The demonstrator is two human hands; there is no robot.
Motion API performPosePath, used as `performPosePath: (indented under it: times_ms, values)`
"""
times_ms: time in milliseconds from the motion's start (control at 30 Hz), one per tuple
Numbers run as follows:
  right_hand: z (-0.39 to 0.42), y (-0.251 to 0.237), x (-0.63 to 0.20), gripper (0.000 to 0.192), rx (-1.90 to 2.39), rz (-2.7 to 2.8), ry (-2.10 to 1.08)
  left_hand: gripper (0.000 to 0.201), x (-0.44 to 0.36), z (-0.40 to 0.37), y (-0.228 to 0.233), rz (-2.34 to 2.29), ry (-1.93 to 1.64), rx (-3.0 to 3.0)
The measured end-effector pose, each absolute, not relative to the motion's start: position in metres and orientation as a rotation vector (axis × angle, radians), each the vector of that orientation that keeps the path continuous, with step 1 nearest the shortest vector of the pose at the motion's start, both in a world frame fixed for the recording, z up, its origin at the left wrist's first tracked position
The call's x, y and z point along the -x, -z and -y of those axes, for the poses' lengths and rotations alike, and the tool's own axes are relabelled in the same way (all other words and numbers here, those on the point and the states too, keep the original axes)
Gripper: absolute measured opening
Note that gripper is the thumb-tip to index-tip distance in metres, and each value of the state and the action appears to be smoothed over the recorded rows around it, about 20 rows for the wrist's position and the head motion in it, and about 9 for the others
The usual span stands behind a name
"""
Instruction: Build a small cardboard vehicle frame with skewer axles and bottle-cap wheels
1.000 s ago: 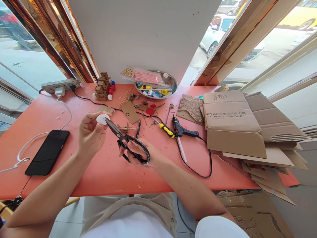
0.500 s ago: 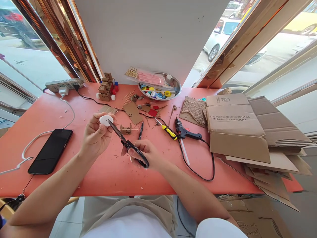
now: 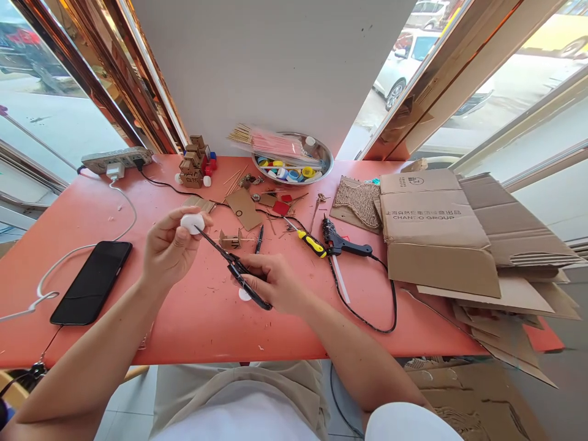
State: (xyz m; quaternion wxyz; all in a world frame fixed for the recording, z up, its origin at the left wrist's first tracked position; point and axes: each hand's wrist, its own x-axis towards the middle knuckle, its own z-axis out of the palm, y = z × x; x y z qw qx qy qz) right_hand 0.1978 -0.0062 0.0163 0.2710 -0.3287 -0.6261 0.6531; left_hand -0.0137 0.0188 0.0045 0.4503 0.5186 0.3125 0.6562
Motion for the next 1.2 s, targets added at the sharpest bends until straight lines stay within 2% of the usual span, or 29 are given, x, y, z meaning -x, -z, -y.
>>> performPosePath:
  times_ms: [167,533,767,1000,1100,1200]
  values:
    - [0.005,-0.008,-0.198,0.073,0.670,1.522,-2.109,0.042,0.018,-0.017,-0.005,-0.724,-1.533,-1.146]
    - [0.006,0.018,-0.193,0.074,0.601,1.354,-2.255,0.053,0.008,-0.014,-0.006,-0.644,-1.341,-1.001]
    - [0.002,0.005,-0.200,0.068,0.559,1.614,-2.066,0.048,0.010,-0.019,-0.008,-0.646,-1.441,-1.143]
    - [0.004,-0.001,-0.197,0.068,0.621,1.537,-2.012,0.047,0.014,-0.023,0.002,-0.753,-1.481,-1.202]
    - [0.006,-0.007,-0.208,0.072,0.630,1.531,-1.912,0.052,0.006,-0.023,0.012,-0.798,-1.328,-1.213]
    - [0.005,-0.021,-0.228,0.072,0.717,1.443,-1.666,0.057,-0.001,-0.023,0.019,-0.824,-1.147,-1.220]
